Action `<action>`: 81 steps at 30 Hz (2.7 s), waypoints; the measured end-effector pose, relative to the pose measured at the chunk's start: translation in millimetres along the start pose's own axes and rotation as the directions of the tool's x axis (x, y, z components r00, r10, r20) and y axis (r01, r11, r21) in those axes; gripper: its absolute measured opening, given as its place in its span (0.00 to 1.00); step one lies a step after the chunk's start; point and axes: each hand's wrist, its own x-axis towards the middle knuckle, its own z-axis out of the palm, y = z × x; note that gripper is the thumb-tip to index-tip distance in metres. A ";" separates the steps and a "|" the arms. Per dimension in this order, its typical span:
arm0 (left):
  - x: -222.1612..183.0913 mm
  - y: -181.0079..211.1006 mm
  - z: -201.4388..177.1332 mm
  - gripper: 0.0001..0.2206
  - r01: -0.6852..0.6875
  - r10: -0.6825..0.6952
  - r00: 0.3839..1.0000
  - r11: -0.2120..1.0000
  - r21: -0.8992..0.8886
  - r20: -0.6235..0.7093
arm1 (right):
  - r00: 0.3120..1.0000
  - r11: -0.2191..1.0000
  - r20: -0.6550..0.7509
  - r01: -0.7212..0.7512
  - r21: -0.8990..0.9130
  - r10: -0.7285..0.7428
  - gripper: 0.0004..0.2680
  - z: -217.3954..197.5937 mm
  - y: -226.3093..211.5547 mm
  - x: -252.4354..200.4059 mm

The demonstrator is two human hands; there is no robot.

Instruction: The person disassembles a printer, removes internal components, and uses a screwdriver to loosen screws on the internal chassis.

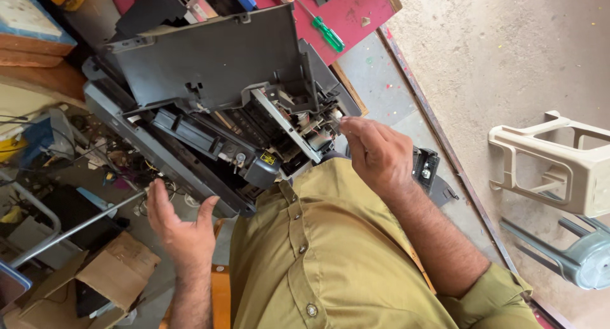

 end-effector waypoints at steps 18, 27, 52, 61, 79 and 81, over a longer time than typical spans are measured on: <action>5.5 7.4 -1.1 0.50 0.045 -0.043 0.999 0.995 0.090 -0.019 | 0.988 0.976 0.140 0.087 -0.198 -0.060 0.01 24.2 15.7 4.9; 2.8 3.6 0.5 0.51 0.036 -0.033 0.999 0.996 0.076 -0.041 | 0.987 0.975 0.155 0.071 -0.209 -0.039 0.01 36.8 37.1 -4.4; 10.2 8.4 -3.0 0.50 0.074 -0.076 0.996 0.997 0.037 0.041 | 0.957 0.971 0.214 0.219 -0.096 -0.195 0.05 28.6 30.7 15.9; 4.6 7.2 -7.0 0.49 0.074 -0.075 0.996 0.997 0.014 0.057 | 0.940 0.544 0.019 -0.214 0.811 0.342 0.03 -27.4 50.4 4.4; 19.1 24.1 -8.0 0.47 0.210 -0.243 0.963 0.949 0.234 0.119 | 0.763 0.233 0.088 -0.302 0.924 0.641 0.04 -22.8 104.6 -73.1; 21.1 24.4 -9.1 0.47 0.222 -0.265 0.956 0.936 0.274 0.127 | 0.751 0.204 0.113 -0.316 0.927 0.651 0.05 -21.0 105.6 -70.3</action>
